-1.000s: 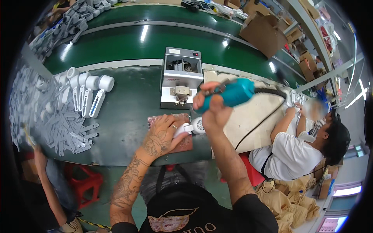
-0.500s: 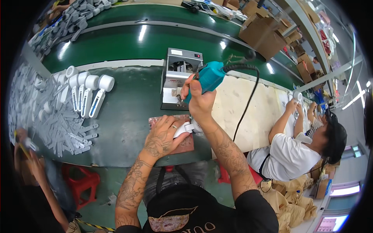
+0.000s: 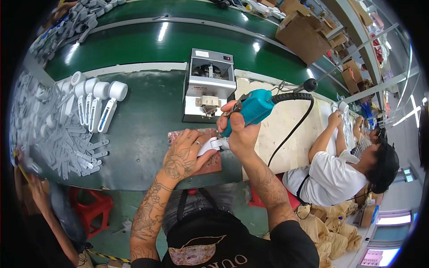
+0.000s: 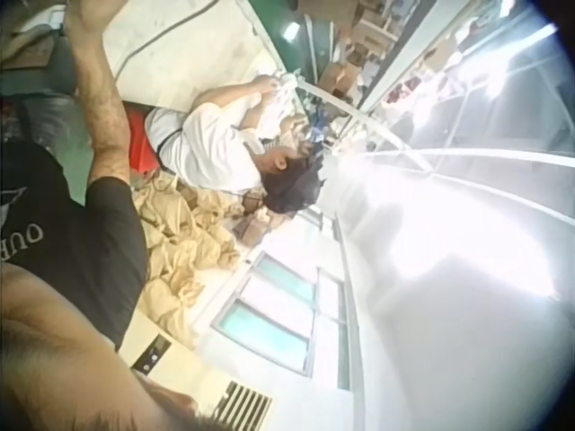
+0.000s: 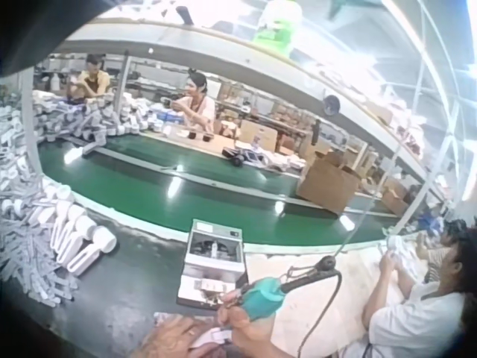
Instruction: The person assembles small fan components by fitting the heads and handles together, fastening them with an electric screwdriver, and placing the assembled units on the table.
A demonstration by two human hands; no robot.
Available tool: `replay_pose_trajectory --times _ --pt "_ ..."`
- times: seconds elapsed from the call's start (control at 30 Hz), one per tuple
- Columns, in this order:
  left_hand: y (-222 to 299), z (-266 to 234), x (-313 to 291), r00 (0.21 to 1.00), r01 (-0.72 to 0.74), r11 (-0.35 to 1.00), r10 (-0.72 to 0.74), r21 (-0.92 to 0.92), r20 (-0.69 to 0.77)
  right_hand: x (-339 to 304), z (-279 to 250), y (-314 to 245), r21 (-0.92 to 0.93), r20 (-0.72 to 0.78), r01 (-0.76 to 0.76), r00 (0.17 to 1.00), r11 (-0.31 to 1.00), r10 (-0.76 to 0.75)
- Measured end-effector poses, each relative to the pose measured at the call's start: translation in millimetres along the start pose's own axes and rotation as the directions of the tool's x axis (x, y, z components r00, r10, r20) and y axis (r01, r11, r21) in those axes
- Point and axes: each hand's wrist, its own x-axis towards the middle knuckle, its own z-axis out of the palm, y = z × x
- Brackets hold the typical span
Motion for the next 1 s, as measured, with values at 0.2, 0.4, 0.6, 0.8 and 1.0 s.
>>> replay_pose_trajectory --times 0.2,0.4,0.6,0.8,1.0 --pt "4.0 10.0 7.1 0.996 -0.067 0.998 0.066 -0.016 -0.067 -17.0 -27.3 43.1 0.02 -0.026 -0.024 0.999 1.0 0.024" --pt "8.3 2.0 5.4 1.0 -0.006 1.0 0.006 -0.012 -0.011 -10.9 -3.7 24.4 -0.021 -0.048 -0.067 0.997 0.998 0.066" --pt "10.9 6.4 9.1 0.998 -0.057 0.998 0.056 -0.023 -0.042 -8.2 -7.3 14.3 -0.006 -0.056 -0.134 0.989 0.991 0.133" --pt "10.2 -1.5 8.3 0.992 -0.109 0.994 0.108 -0.004 -0.069 12.9 2.4 -1.0 0.063 -0.037 0.057 0.998 0.996 -0.055" --pt "1.5 1.3 2.2 0.996 -0.078 0.997 0.078 0.0 -0.035 52.2 16.1 10.0 0.032 -0.02 0.2 0.98 0.979 -0.199"
